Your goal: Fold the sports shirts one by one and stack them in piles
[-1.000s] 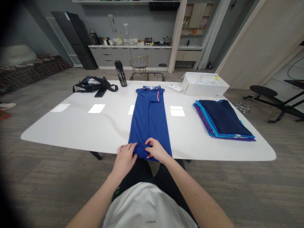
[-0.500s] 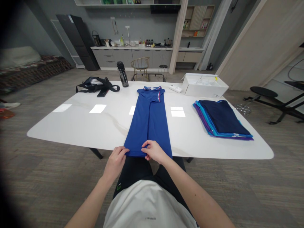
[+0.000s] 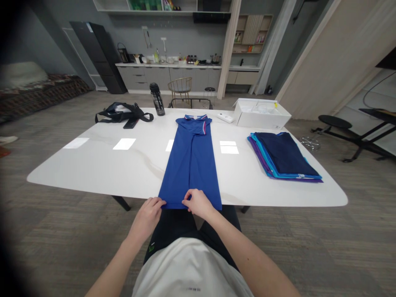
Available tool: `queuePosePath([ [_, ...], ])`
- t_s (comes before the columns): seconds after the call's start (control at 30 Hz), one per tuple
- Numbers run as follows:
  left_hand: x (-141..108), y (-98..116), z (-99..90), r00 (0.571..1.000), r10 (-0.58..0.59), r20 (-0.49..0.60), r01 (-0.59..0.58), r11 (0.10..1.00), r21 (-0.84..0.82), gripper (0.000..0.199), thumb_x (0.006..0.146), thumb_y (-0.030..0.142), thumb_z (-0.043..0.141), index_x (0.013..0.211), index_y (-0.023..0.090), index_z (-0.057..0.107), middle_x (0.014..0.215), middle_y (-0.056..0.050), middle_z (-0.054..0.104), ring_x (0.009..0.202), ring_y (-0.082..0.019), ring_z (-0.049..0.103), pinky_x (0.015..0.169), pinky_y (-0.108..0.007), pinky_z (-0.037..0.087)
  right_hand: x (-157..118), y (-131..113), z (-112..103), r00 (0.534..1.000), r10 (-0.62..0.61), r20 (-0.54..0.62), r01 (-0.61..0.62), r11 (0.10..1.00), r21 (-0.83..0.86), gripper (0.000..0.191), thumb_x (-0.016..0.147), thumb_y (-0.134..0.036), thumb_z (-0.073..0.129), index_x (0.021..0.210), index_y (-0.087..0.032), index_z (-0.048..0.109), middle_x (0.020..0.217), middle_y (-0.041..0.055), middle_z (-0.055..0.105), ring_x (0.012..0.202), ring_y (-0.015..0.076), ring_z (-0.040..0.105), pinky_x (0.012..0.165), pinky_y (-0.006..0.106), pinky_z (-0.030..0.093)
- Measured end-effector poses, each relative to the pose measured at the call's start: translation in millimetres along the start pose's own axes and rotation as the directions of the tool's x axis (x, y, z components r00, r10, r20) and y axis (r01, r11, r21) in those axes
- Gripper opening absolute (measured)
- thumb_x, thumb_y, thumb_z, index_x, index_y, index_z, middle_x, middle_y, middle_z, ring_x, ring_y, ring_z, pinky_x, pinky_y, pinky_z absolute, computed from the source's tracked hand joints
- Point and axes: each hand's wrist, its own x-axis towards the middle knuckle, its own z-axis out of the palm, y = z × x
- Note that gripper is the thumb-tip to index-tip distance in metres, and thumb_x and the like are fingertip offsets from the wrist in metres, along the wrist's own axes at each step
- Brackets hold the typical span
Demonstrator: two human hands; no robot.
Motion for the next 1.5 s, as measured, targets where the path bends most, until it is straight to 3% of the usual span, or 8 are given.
queuePosePath([
  [0.23, 27.3, 12.4, -24.4, 0.991, 0.083, 0.102, -0.076, 0.995, -0.071, 0.024, 0.1, 0.024, 0.045, 0.109, 0.024, 0.068, 0.099, -0.005, 0.067, 0.094, -0.021, 0.062, 0.087, -0.04, 0.05, 0.8, -4.3, -9.1, 0.99, -0.134, -0.044, 0.122, 0.969, -0.214, 0.008, 0.083, -0.029, 0.073, 0.078, -0.023, 0.074, 0.059, -0.001, 0.068, 0.063, 0.0156, 0.067, 0.061, 0.022, 0.044],
  [0.57, 53.7, 11.9, 8.4, 0.962, 0.239, 0.13, -0.217, 0.963, -0.161, 0.03, 0.099, 0.013, 0.045, 0.12, 0.022, 0.065, 0.129, -0.007, 0.062, 0.119, -0.02, 0.058, 0.104, -0.038, 0.05, -15.9, 0.6, -15.0, 0.884, -0.467, -0.009, 0.401, 0.77, -0.496, 0.011, 0.095, -0.031, 0.065, 0.096, -0.025, 0.075, 0.092, 0.0026, 0.069, 0.092, 0.0183, 0.063, 0.083, 0.029, 0.042],
  [0.73, 66.0, 12.9, 11.5, 0.958, 0.262, 0.118, -0.236, 0.952, -0.197, 0.031, 0.099, 0.015, 0.047, 0.123, 0.023, 0.065, 0.132, -0.006, 0.063, 0.123, -0.021, 0.058, 0.108, -0.041, 0.047, -23.3, 12.0, -35.1, 0.871, -0.486, -0.077, 0.383, 0.769, -0.512, 0.027, 0.101, -0.017, 0.047, 0.112, -0.024, 0.07, 0.101, 0.0038, 0.07, 0.098, 0.0182, 0.063, 0.089, 0.031, 0.043],
  [0.83, 68.6, 4.6, 10.4, 0.945, 0.302, 0.127, -0.269, 0.936, -0.228, 0.03, 0.099, 0.013, 0.047, 0.117, 0.023, 0.068, 0.127, -0.006, 0.065, 0.117, -0.02, 0.06, 0.102, -0.039, 0.05, -29.2, 30.1, -59.6, 0.869, -0.479, -0.125, 0.347, 0.77, -0.536, 0.029, 0.095, -0.008, 0.048, 0.1, -0.022, 0.072, 0.1, 0.0046, 0.068, 0.097, 0.0184, 0.062, 0.09, 0.03, 0.046],
  [0.93, 76.9, -8.3, 9.3, 0.905, 0.389, 0.171, -0.335, 0.901, -0.276, 0.031, 0.098, 0.01, 0.046, 0.109, 0.022, 0.072, 0.119, -0.006, 0.069, 0.111, -0.019, 0.063, 0.098, -0.036, 0.052, -31.0, 51.7, -87.1, 0.864, -0.502, -0.047, 0.393, 0.729, -0.561, 0.032, 0.093, -0.006, 0.047, 0.093, -0.023, 0.074, 0.101, 0.0051, 0.067, 0.095, 0.0191, 0.062, 0.089, 0.032, 0.048],
  [1.13, 108.5, -48.7, 0.6, 0.876, 0.41, 0.252, -0.344, 0.9, -0.269, 0.055, 0.083, -0.007, 0.04, 0.116, 0.023, 0.073, 0.124, -0.007, 0.069, 0.117, -0.022, 0.062, 0.102, -0.037, 0.051, -18.8, 75.6, -131.9, 0.836, -0.548, 0.006, 0.418, 0.631, -0.654, 0.048, 0.091, -0.001, 0.042, 0.115, -0.026, 0.075, 0.113, 0.0081, 0.067, 0.106, 0.0233, 0.06, 0.095, 0.039, 0.049],
  [1.3, 96.5, -78.9, -8.3, 0.854, 0.409, 0.322, -0.285, 0.885, -0.368, 0.061, 0.084, -0.004, 0.038, 0.125, 0.029, 0.07, 0.144, -0.003, 0.059, 0.134, -0.021, 0.053, 0.114, -0.04, 0.043, -18.4, 79.2, -144.1, 0.834, -0.546, 0.079, 0.494, 0.675, -0.548, 0.032, 0.095, -0.013, 0.053, 0.11, -0.028, 0.077, 0.123, 0.0086, 0.063, 0.114, 0.0231, 0.059, 0.1, 0.039, 0.048],
  [1.5, 78.9, -83.3, -12.5, 0.808, 0.421, 0.412, -0.188, 0.847, -0.497, 0.052, 0.09, 0.002, 0.042, 0.119, 0.032, 0.073, 0.147, -0.001, 0.057, 0.145, -0.021, 0.041, 0.123, -0.045, 0.031, -23.4, 85.5, -140.7, 0.834, -0.532, 0.142, 0.536, 0.725, -0.432, 0.024, 0.088, -0.017, 0.069, 0.104, -0.033, 0.078, 0.13, 0.0064, 0.056, 0.123, 0.0249, 0.053, 0.106, 0.041, 0.043],
])
